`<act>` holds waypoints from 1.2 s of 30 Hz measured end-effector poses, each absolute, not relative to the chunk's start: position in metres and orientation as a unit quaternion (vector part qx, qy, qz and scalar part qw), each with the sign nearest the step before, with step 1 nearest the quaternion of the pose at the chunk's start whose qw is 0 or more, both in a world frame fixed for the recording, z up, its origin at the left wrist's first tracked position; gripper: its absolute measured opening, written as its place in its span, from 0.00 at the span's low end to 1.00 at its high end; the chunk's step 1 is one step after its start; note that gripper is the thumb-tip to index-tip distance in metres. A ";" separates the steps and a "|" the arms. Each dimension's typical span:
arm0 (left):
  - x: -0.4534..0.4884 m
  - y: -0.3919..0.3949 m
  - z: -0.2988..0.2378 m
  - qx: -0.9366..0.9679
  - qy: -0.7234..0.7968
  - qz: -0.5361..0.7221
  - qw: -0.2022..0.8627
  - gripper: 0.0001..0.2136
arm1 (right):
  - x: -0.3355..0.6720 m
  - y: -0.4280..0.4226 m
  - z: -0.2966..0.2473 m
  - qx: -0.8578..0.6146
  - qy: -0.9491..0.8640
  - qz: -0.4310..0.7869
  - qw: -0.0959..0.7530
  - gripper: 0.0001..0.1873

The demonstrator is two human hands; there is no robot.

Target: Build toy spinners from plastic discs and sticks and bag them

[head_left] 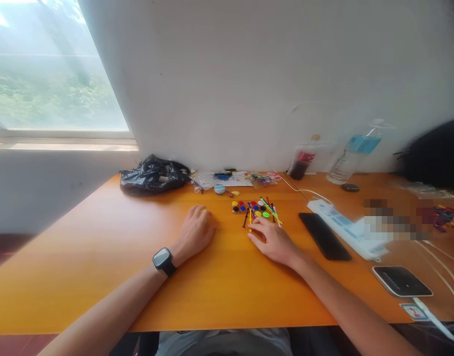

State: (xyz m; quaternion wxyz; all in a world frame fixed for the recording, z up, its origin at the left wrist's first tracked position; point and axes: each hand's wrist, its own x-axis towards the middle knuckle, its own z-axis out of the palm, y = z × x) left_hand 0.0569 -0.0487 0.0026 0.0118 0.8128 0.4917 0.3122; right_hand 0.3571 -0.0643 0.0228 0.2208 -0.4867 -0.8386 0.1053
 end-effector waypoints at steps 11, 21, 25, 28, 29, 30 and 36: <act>0.061 -0.052 0.010 0.805 0.464 0.370 0.019 0.14 | 0.356 -0.063 0.027 -0.505 -0.832 0.085 0.213 0.18; 0.068 -0.063 0.026 0.790 0.440 0.423 0.050 0.10 | 0.358 -0.063 0.027 -0.506 -0.830 0.089 0.216 0.19; 0.066 -0.061 0.021 0.807 0.444 0.387 0.052 0.13 | 0.359 -0.063 0.027 -0.506 -0.826 0.084 0.234 0.11; 0.063 -0.058 0.012 0.828 0.456 0.323 0.038 0.20 | 0.359 -0.063 0.027 -0.506 -0.831 0.072 0.222 0.11; 0.063 -0.057 0.009 0.832 0.466 0.300 0.032 0.22 | 0.359 -0.063 0.026 -0.505 -0.833 0.071 0.216 0.12; 0.062 -0.056 0.007 0.833 0.477 0.280 0.027 0.23 | 0.359 -0.063 0.026 -0.503 -0.835 0.073 0.211 0.13; 0.070 -0.060 0.013 0.829 0.502 0.246 0.007 0.30 | 0.359 -0.062 0.025 -0.498 -0.836 0.086 0.215 0.09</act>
